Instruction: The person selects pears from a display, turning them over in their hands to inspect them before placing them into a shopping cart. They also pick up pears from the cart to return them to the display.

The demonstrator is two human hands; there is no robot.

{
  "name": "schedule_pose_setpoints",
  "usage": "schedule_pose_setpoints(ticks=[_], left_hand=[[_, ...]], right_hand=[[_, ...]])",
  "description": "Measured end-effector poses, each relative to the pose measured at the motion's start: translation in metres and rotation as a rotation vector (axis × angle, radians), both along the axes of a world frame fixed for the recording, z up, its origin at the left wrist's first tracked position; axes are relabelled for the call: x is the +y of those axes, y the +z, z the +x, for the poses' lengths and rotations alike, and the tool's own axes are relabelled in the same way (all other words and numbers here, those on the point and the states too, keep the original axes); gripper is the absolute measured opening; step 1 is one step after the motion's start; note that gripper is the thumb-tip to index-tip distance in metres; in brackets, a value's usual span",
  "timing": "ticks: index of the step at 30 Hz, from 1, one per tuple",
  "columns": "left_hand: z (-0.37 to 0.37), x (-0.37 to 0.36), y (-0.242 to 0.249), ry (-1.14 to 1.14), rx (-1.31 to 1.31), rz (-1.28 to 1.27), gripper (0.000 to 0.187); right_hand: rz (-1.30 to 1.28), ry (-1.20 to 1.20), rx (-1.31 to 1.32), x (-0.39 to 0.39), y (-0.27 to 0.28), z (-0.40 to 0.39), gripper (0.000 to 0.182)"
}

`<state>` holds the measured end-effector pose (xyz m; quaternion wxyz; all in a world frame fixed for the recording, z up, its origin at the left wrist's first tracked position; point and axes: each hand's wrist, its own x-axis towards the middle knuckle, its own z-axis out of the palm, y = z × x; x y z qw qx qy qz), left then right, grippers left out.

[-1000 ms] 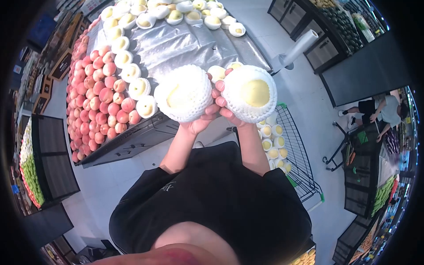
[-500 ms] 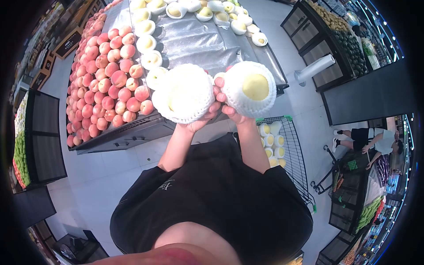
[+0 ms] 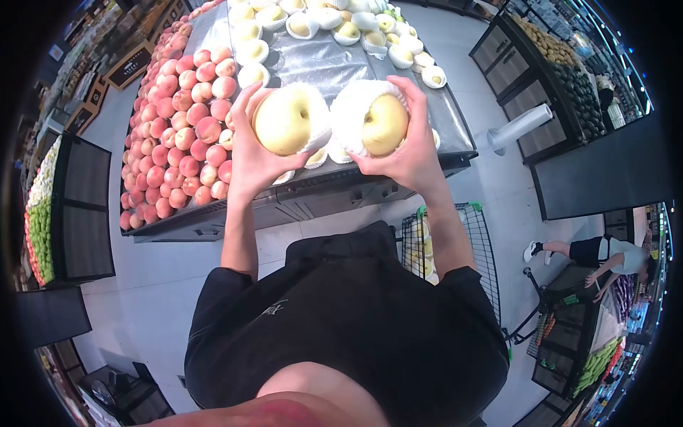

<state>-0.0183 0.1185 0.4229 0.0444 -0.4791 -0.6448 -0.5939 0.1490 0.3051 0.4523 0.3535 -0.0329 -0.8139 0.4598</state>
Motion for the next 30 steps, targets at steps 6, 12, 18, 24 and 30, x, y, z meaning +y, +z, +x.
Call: schedule_pose_setpoints(ticks=[6, 12, 18, 24, 30], left_hand=[[0.003, 0.019, 0.008, 0.111, 0.264, -0.109, 0.11], [0.028, 0.052, 0.01, 0.128, 0.315, -0.098, 0.105], [0.048, 0.083, 0.013, 0.109, 0.316, -0.162, 0.099], [0.078, 0.117, -0.029, -0.213, -0.386, 0.038, 0.099], [0.142, 0.151, -0.119, -0.932, -1.608, 0.669, 0.091]], right_hand=[[0.475, -0.155, -0.054, 0.028, 0.014, 0.008, 0.091], [0.472, -0.168, -0.066, 0.052, 0.015, 0.026, 0.083], [0.428, -0.163, -0.022, 0.088, 0.005, 0.045, 0.084], [-0.211, 0.166, 0.051, 0.137, -0.043, 0.07, 0.093], [-1.73, 1.011, 0.29, 0.122, -0.13, 0.09, 0.107]])
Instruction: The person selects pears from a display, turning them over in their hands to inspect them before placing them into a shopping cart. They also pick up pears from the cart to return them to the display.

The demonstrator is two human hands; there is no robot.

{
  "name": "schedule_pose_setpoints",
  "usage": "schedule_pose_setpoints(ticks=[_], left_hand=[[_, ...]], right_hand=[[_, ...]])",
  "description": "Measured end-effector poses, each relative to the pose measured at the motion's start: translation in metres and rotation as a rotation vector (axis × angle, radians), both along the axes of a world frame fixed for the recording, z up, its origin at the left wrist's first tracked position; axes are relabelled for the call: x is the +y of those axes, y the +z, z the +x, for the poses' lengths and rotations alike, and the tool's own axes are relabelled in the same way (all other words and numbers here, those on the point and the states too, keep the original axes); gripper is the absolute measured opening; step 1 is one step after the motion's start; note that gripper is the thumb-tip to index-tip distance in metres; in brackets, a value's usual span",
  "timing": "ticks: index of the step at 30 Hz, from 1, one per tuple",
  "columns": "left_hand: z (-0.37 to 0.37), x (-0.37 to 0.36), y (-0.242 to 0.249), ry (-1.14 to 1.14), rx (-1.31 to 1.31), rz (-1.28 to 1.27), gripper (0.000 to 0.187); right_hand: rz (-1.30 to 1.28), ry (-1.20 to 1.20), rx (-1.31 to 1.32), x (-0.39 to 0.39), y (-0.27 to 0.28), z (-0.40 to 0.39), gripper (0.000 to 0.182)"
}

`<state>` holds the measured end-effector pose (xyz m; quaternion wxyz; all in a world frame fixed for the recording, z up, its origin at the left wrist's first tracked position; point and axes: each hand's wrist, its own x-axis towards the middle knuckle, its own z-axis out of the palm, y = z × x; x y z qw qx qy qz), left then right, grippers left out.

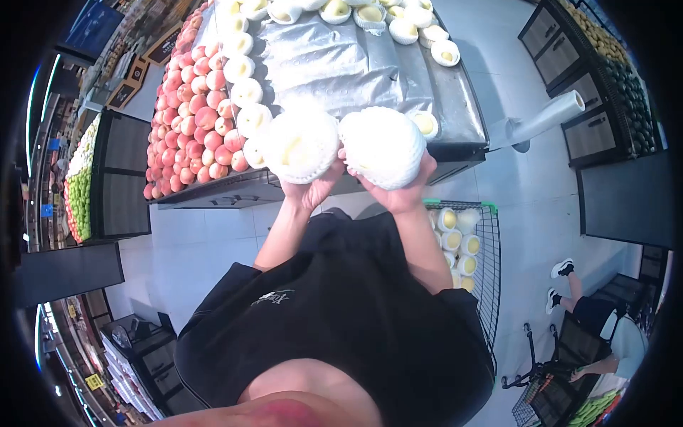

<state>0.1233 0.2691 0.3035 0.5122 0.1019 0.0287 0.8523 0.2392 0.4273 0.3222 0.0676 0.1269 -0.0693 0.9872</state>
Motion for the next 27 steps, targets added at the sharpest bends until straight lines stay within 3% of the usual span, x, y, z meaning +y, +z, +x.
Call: schedule_pose_setpoints(ticks=[2, 3, 6, 9, 10, 12, 15, 18, 22, 27], left_hand=[[0.014, 0.005, -0.03, -0.114, -0.162, 0.121, 0.082], [0.025, -0.001, -0.035, -0.051, -0.219, -0.031, 0.073], [0.038, -0.014, -0.06, -0.106, -0.259, -0.247, 0.08], [0.056, -0.023, -0.06, -0.127, -0.231, -0.234, 0.091], [0.057, -0.028, -0.075, -0.166, -0.241, -0.343, 0.096], [0.066, -0.03, -0.082, -0.24, -0.273, -0.38, 0.092], [0.061, -0.027, -0.099, -0.341, -0.219, -0.356, 0.088], [0.052, -0.007, -0.088, -0.364, -0.161, -0.265, 0.094], [0.03, 0.02, -0.067, -0.384, -0.126, -0.147, 0.098], [0.0, 0.028, -0.037, -0.369, -0.118, 0.016, 0.096]], right_hand=[[-0.338, 0.094, 0.115, -0.019, -0.035, 0.003, 0.102], [-0.488, 0.143, 0.184, -0.025, -0.051, 0.003, 0.099], [-0.42, 0.137, 0.037, -0.027, -0.086, 0.028, 0.098], [-0.339, 0.123, -0.078, -0.025, -0.122, 0.051, 0.099], [-0.289, 0.148, -0.114, -0.02, -0.133, 0.059, 0.102], [-0.288, 0.18, -0.191, -0.017, -0.15, 0.078, 0.104], [-0.237, 0.156, -0.237, -0.009, -0.151, 0.088, 0.101], [-0.191, 0.036, -0.211, -0.004, -0.111, 0.076, 0.089], [-0.18, -0.015, -0.19, 0.01, -0.101, 0.057, 0.094], [-0.157, -0.066, -0.181, 0.007, -0.086, 0.024, 0.079]])
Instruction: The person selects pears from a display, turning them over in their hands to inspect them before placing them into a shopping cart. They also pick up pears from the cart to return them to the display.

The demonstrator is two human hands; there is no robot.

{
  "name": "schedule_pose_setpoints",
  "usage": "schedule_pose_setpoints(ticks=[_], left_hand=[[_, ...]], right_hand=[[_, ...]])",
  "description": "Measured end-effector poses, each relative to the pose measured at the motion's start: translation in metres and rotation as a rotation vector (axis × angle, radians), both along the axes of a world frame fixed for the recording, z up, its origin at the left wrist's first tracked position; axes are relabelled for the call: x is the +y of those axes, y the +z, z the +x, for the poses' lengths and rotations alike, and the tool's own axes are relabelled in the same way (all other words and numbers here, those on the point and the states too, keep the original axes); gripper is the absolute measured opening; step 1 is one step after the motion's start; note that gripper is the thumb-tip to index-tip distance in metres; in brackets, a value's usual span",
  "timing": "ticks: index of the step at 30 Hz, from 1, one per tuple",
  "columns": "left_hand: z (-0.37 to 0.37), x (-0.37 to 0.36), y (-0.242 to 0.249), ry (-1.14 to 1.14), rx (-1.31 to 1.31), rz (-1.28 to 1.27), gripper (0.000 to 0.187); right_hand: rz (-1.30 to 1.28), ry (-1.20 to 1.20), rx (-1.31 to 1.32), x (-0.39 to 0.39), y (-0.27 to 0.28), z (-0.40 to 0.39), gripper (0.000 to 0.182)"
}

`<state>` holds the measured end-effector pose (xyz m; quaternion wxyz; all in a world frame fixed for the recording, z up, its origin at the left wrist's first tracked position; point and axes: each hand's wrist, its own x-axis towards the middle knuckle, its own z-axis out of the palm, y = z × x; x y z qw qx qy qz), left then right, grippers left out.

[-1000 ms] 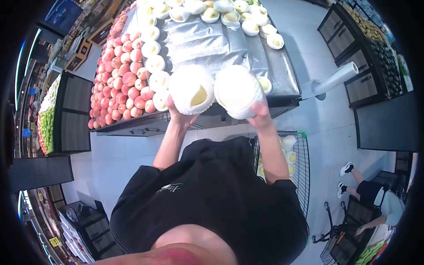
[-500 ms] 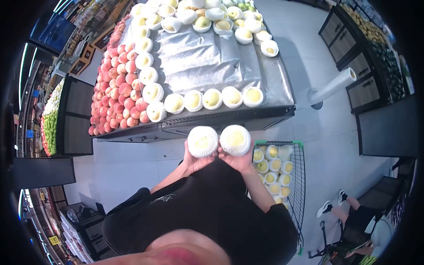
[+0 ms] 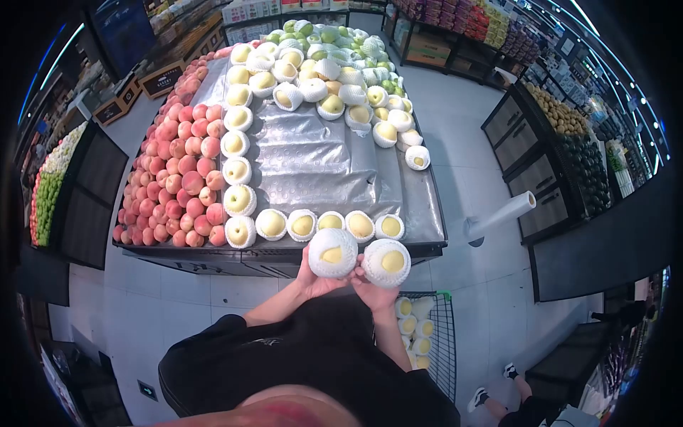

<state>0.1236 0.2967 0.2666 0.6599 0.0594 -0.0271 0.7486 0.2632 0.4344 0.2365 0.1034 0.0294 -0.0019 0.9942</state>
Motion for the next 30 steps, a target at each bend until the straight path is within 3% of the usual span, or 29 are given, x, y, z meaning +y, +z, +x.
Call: schedule_pose_setpoints(ticks=[5, 9, 15, 20, 23, 30], left_hand=[[-0.036, -0.027, -0.019, 0.054, -0.019, -0.037, 0.093], [-0.07, -0.065, -0.036, 0.091, 0.034, -0.043, 0.105], [-0.111, -0.117, -0.065, 0.196, 0.033, -0.06, 0.108], [-0.135, -0.128, -0.071, 0.247, 0.014, -0.081, 0.103], [-0.138, -0.13, -0.064, 0.271, 0.034, -0.195, 0.099], [-0.144, -0.108, -0.056, 0.324, 0.039, -0.273, 0.093]], right_hand=[[0.004, 0.121, 0.042, -0.016, 0.017, -0.047, 0.076], [-0.025, 0.196, -0.026, -0.044, 0.022, -0.086, 0.077], [-0.002, 0.331, -0.078, -0.076, 0.014, -0.139, 0.106], [0.166, 0.299, -0.1, -0.087, 0.021, -0.167, 0.099], [0.108, 0.293, -0.117, -0.084, 0.03, -0.173, 0.087], [0.289, 0.163, -0.26, -0.02, 0.0, -0.153, 0.085]])
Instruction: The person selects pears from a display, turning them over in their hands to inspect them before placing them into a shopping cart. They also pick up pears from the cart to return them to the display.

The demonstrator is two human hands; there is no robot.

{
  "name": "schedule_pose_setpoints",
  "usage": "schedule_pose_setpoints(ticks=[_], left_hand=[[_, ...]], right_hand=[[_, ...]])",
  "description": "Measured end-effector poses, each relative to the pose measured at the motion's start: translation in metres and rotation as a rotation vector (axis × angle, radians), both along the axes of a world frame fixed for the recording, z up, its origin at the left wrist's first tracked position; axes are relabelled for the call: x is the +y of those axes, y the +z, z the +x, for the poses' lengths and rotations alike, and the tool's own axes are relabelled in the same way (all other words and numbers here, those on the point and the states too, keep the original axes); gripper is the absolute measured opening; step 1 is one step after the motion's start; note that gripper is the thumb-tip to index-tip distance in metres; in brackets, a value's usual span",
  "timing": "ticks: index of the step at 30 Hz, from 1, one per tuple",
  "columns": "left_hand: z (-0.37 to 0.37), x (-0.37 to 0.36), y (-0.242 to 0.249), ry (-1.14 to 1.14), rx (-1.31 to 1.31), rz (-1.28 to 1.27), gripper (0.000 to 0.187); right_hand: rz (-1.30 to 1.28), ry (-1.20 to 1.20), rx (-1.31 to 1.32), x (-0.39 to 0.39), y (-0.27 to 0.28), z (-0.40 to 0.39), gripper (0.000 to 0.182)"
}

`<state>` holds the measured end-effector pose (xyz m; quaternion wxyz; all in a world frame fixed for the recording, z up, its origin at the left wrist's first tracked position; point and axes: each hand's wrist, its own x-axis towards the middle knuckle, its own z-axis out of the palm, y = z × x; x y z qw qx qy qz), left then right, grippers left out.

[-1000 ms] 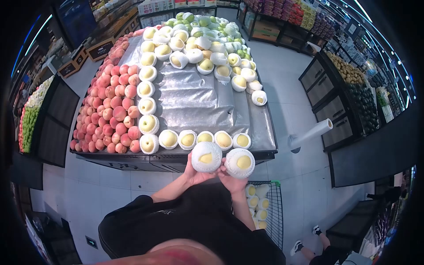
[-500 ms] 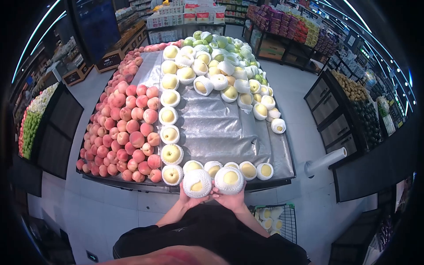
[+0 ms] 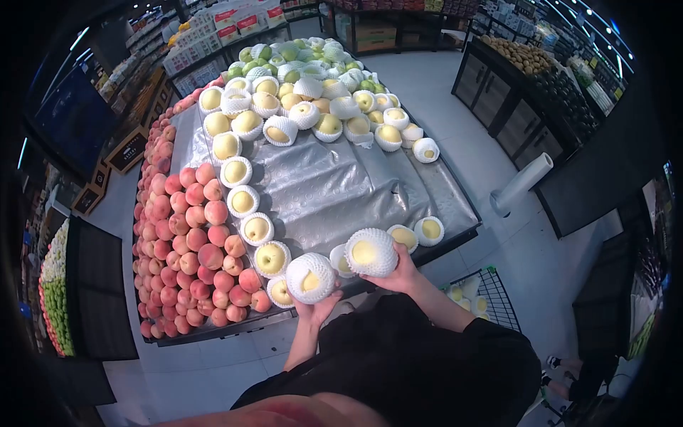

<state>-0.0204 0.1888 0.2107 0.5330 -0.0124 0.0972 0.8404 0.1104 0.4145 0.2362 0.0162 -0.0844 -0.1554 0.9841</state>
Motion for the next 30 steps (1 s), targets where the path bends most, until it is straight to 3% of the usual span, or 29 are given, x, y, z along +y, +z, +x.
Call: schedule_pose_setpoints(ticks=[5, 7, 9, 11, 13, 15, 17, 19, 22, 27, 30], left_hand=[[-0.003, 0.02, 0.005, -0.005, -0.101, 0.104, 0.1], [-0.004, 0.032, 0.03, -0.017, 0.017, -0.006, 0.096], [-0.012, 0.049, 0.034, -0.02, 0.082, -0.077, 0.099], [-0.024, 0.076, 0.033, 0.003, 0.208, -0.214, 0.098], [-0.036, 0.111, 0.038, 0.005, 0.33, -0.354, 0.095], [-0.042, 0.161, 0.048, -0.003, 0.608, -0.496, 0.082], [-0.04, 0.215, 0.074, -0.083, 0.956, -0.433, 0.074], [-0.039, 0.27, 0.065, -0.084, 1.421, -0.59, 0.071], [-0.01, 0.342, 0.065, -0.135, 1.738, -0.572, 0.074], [0.034, 0.428, 0.023, -0.236, 2.309, -0.661, 0.084], [0.061, 0.447, -0.009, -0.342, 2.342, -0.63, 0.088]], right_hand=[[0.235, -0.209, 0.048, 0.092, 0.033, 0.027, 0.085], [0.42, -0.279, -0.064, 0.141, 0.024, 0.047, 0.079], [0.674, -0.398, -0.221, 0.174, 0.03, 0.064, 0.075], [1.094, -0.468, -0.402, 0.205, 0.034, 0.074, 0.074], [1.417, -0.569, -0.503, 0.242, 0.002, 0.084, 0.083], [1.561, -0.599, -0.6, 0.265, -0.018, 0.091, 0.085], [1.693, -0.58, -0.693, 0.273, -0.027, 0.102, 0.087], [1.803, -0.514, -0.789, 0.273, -0.025, 0.107, 0.09], [2.083, -0.379, -0.878, 0.276, -0.042, 0.116, 0.092], [2.241, -0.337, -0.897, 0.286, -0.063, 0.13, 0.089], [2.345, -0.32, -0.947, 0.297, -0.069, 0.141, 0.09]])
